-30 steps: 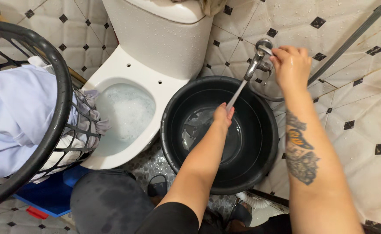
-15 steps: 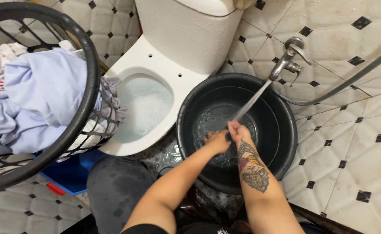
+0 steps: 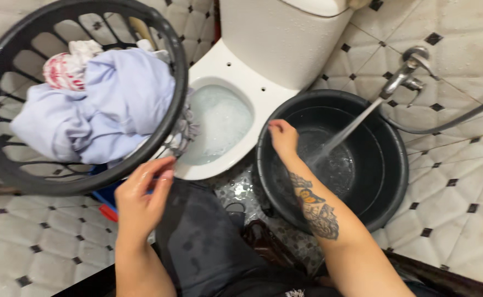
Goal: The person hand-washes clothes in a black basin using a handheld shower. They rinse soapy water into the toilet, then transfer clothes from a laundry basket into the basin and rinse them under running water.
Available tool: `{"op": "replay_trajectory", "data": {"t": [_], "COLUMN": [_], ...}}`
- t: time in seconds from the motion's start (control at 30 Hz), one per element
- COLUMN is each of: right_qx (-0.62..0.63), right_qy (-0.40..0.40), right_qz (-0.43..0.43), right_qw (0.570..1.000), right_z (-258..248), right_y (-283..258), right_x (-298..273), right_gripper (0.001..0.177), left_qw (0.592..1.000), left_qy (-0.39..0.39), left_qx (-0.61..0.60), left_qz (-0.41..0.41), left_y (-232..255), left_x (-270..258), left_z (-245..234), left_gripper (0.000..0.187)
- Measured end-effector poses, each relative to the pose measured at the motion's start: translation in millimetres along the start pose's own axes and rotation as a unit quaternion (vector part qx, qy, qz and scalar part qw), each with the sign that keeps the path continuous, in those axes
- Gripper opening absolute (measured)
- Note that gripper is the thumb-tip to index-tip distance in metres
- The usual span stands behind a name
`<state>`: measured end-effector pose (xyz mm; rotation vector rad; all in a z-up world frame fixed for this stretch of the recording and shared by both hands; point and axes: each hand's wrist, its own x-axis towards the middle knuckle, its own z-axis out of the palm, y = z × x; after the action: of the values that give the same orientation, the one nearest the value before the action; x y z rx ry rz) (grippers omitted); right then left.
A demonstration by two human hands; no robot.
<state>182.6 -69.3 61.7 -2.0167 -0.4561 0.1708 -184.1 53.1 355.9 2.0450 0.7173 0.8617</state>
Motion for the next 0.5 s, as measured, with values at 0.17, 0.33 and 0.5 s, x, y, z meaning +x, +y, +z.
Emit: {"op": "replay_trajectory", "data": {"t": [0.17,0.33,0.5], "right_qx": [0.053,0.188,0.132], "right_qy": [-0.259,-0.322,-0.371], "right_qz": [-0.065,0.039,0.146], "right_qw": [0.962,0.927,0.907], "right_z": [118.2,200.0,215.2], "right_y": [-65.9,-71.6,-96.0], "right_x": [-14.3,-29.2,-40.3], "right_gripper": [0.029,0.068,0.036], "left_qw": [0.979,0.955,0.91], "left_qy": [0.168,-0.075,-0.254], "left_qx": [0.041,0.229,0.322], "left_qz": [-0.112,0.173,-0.065], "left_y": [-3.2,-49.5,-87.7], "left_x": [26.5,127.0,147.2], "left_z": [-57.1,-68.7,-65.6], "left_gripper": [0.013,0.062,0.085]}}
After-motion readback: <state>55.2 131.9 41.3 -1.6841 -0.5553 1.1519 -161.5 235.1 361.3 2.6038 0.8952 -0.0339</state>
